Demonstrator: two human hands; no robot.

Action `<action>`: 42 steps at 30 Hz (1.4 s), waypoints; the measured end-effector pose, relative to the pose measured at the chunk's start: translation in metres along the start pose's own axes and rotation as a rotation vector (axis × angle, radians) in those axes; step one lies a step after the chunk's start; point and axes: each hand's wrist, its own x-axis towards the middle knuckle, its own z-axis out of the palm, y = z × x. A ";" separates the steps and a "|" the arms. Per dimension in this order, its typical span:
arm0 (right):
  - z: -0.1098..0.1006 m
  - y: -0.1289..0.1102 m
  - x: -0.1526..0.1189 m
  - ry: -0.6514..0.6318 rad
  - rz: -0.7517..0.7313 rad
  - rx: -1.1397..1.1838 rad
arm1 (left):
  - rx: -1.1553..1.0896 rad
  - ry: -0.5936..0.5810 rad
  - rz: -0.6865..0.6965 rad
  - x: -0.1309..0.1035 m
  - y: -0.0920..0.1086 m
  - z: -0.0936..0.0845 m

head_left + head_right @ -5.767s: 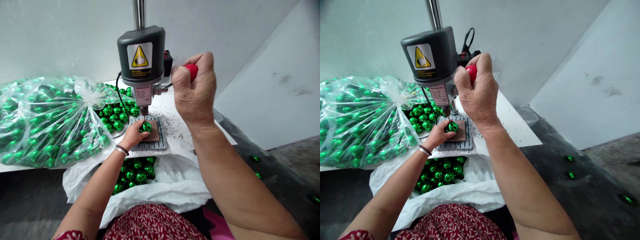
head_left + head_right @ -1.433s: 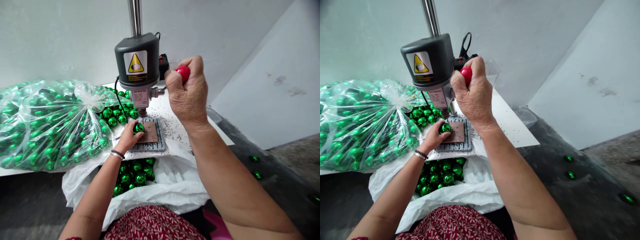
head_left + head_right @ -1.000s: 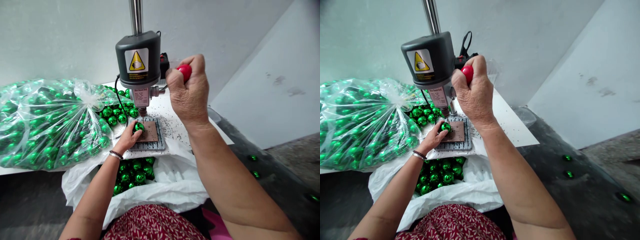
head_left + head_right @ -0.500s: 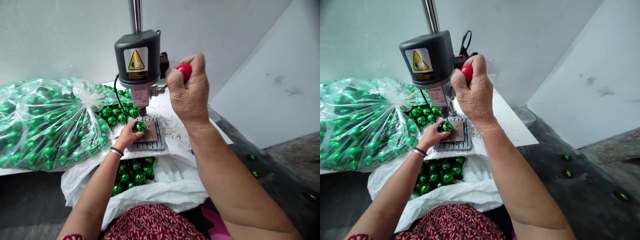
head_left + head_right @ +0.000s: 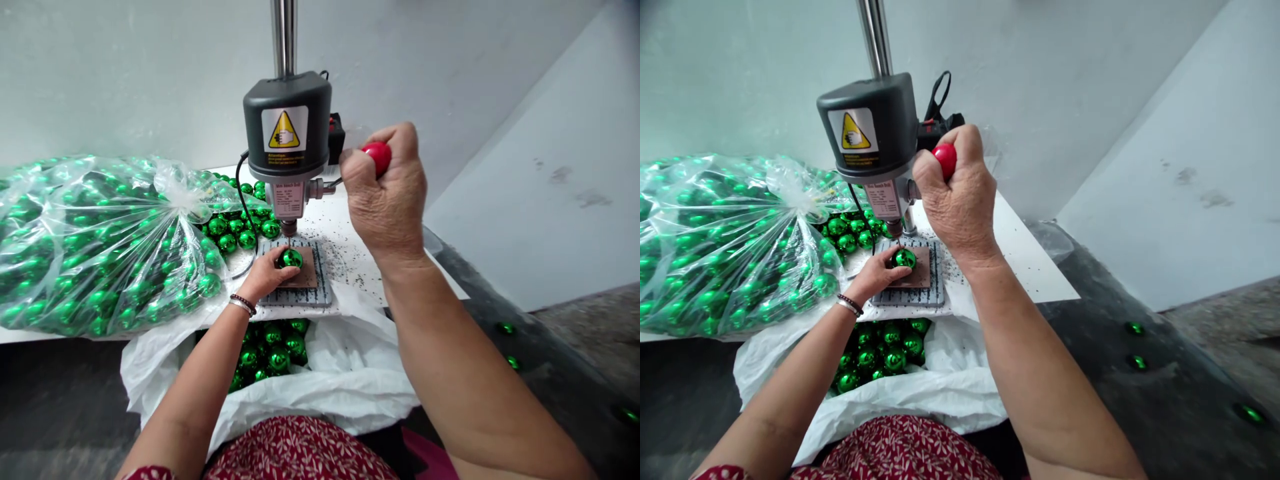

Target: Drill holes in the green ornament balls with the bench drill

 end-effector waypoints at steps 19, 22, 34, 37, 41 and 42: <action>-0.008 0.005 -0.028 0.051 -0.045 -0.256 | -0.030 0.036 0.000 0.001 -0.005 0.006; -0.008 0.006 -0.032 0.077 -0.062 -0.267 | -0.035 0.039 0.013 0.001 -0.008 0.007; 0.003 0.022 -0.061 0.195 -0.112 -0.216 | -0.055 0.028 0.030 -0.003 -0.004 0.005; 0.006 0.029 -0.067 0.229 -0.113 -0.211 | -0.076 0.021 0.038 -0.004 -0.002 0.005; 0.009 0.042 -0.081 0.245 -0.108 -0.208 | -0.067 0.032 0.045 -0.005 -0.002 0.004; 0.010 0.044 -0.084 0.245 -0.106 -0.202 | -0.061 0.036 0.048 -0.005 -0.002 0.004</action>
